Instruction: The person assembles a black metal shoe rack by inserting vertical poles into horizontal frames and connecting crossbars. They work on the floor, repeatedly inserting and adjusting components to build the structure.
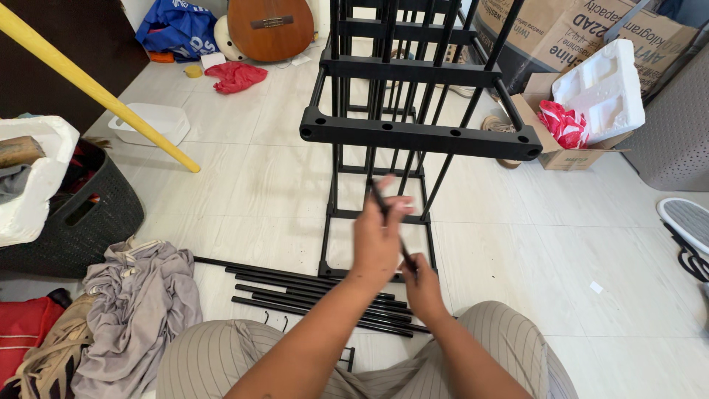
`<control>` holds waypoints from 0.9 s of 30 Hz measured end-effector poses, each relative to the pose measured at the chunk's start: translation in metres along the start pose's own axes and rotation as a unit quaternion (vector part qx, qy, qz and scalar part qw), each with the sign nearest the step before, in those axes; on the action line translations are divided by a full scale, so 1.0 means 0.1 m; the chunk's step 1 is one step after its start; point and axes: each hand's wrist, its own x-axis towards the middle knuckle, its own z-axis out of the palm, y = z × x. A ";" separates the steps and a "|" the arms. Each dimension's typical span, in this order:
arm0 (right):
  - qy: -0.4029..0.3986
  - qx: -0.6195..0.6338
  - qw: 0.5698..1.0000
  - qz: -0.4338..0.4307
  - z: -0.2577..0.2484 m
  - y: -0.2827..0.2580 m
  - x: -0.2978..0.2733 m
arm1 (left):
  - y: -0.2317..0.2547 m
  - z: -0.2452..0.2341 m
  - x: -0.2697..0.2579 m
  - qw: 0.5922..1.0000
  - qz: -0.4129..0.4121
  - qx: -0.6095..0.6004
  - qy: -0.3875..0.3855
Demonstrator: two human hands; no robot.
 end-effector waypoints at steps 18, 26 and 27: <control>0.072 0.210 0.974 0.035 -0.88 0.21 0.85 | 0.48 0.21 0.82 0.750 0.403 0.523 0.035; 0.063 0.229 0.969 0.067 -0.71 0.40 0.71 | 0.39 0.20 0.79 0.756 0.383 0.530 0.028; 0.064 0.219 0.971 0.076 -0.71 0.40 0.71 | 0.40 0.19 0.79 0.755 0.381 0.533 0.028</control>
